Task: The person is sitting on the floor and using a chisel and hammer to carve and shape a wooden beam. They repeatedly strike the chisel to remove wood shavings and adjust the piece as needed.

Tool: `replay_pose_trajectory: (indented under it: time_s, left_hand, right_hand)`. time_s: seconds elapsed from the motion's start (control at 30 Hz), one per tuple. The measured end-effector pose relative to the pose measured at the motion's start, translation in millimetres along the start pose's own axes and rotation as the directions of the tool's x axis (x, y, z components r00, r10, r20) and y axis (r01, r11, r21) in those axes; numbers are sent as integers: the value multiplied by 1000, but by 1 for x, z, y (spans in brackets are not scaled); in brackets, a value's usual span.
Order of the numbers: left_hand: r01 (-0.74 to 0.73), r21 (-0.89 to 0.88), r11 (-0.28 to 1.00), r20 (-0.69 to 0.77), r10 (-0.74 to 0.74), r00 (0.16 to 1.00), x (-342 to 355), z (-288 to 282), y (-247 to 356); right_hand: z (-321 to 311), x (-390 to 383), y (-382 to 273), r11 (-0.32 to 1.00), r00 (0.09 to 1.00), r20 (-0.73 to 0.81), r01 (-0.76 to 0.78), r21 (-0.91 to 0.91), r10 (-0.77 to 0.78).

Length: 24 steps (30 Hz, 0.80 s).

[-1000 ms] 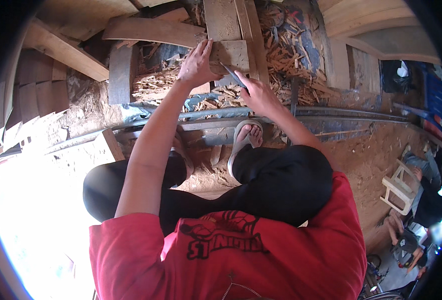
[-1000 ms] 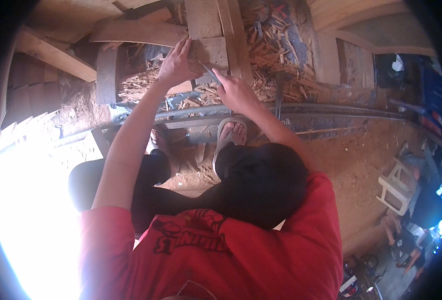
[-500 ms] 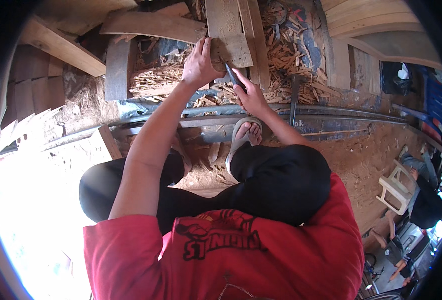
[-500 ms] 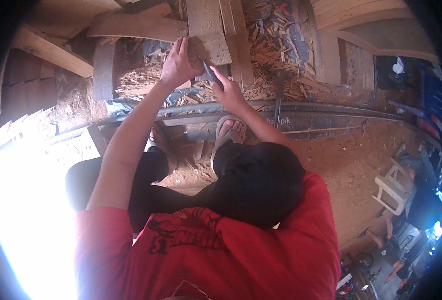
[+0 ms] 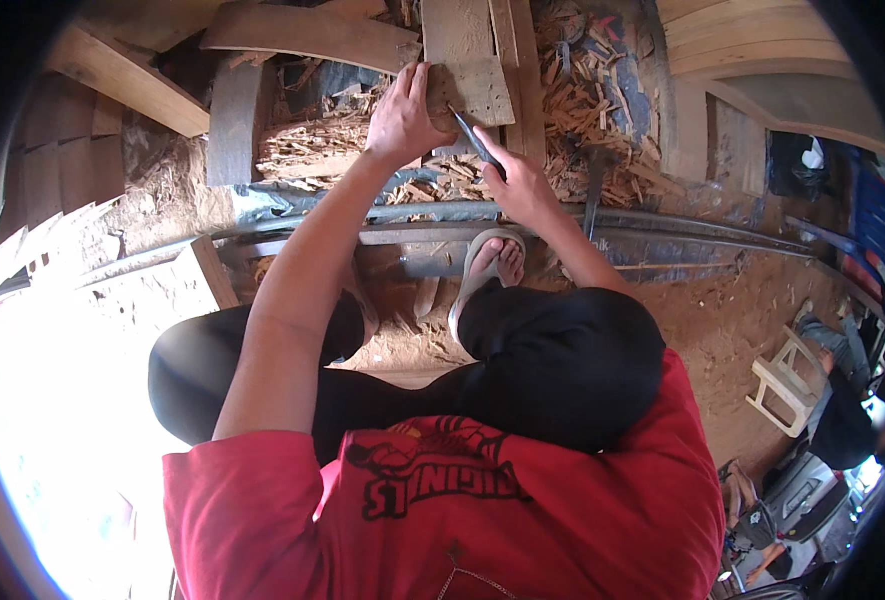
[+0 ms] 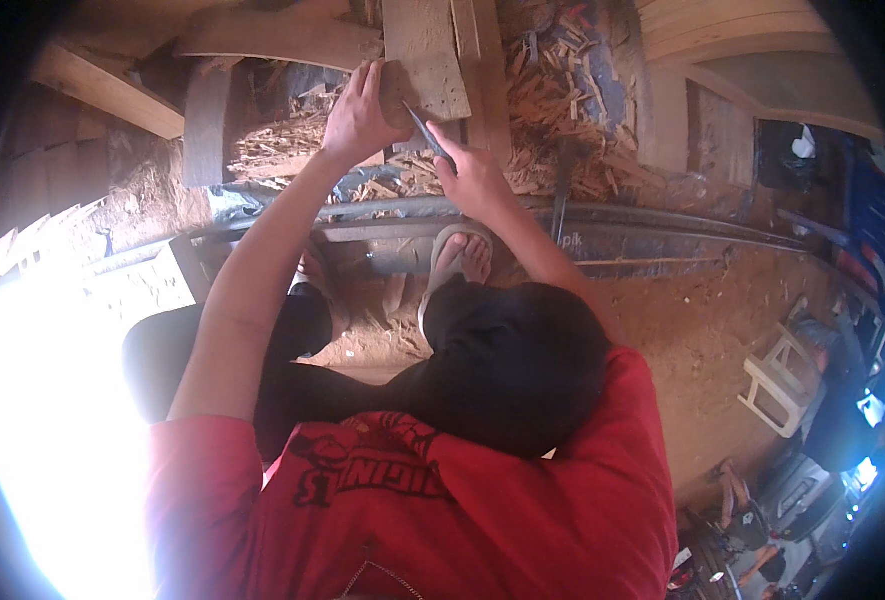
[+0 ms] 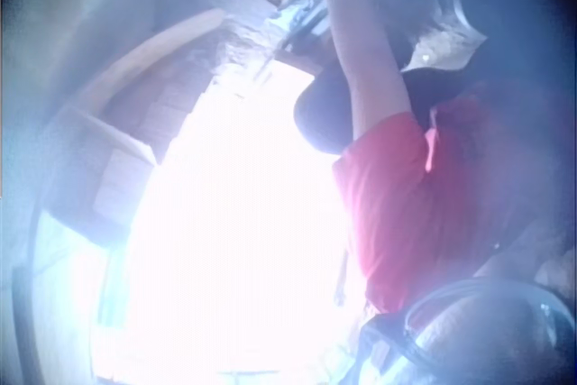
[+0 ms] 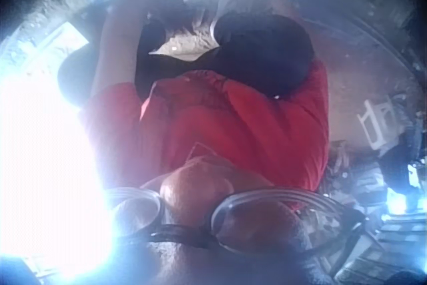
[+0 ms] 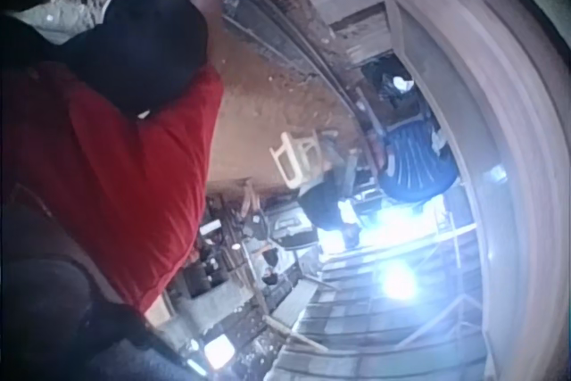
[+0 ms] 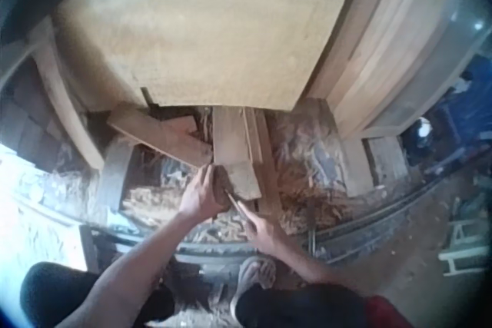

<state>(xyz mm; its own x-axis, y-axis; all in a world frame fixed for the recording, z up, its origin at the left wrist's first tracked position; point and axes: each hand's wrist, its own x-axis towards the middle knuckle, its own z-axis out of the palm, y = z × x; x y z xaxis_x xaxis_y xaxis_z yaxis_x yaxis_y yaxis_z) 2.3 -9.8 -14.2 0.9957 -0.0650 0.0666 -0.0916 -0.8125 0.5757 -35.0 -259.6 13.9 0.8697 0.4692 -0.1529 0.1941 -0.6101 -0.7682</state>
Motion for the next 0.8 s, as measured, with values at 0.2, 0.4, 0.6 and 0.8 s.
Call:
replay_pose_trajectory:
  time_s: [0.2,0.4,0.6,0.8]
  left_hand:
    - [9,-20,1000,0,-9,1000,1,1,1]
    - [26,-16,1000,-9,-27,1000,1,3,2]
    - [27,41,999,-1,-27,1000,2,7,-2]
    - [47,20,999,37,-48,998,1,1,2]
  right_hand:
    - [17,2,-5,947,988,66,-152,282,140]
    - [37,-2,-4,722,953,126,-290,628,274]
    - [37,-10,-14,812,964,-58,-186,553,261]
    - [3,5,-16,972,971,-236,16,234,41]
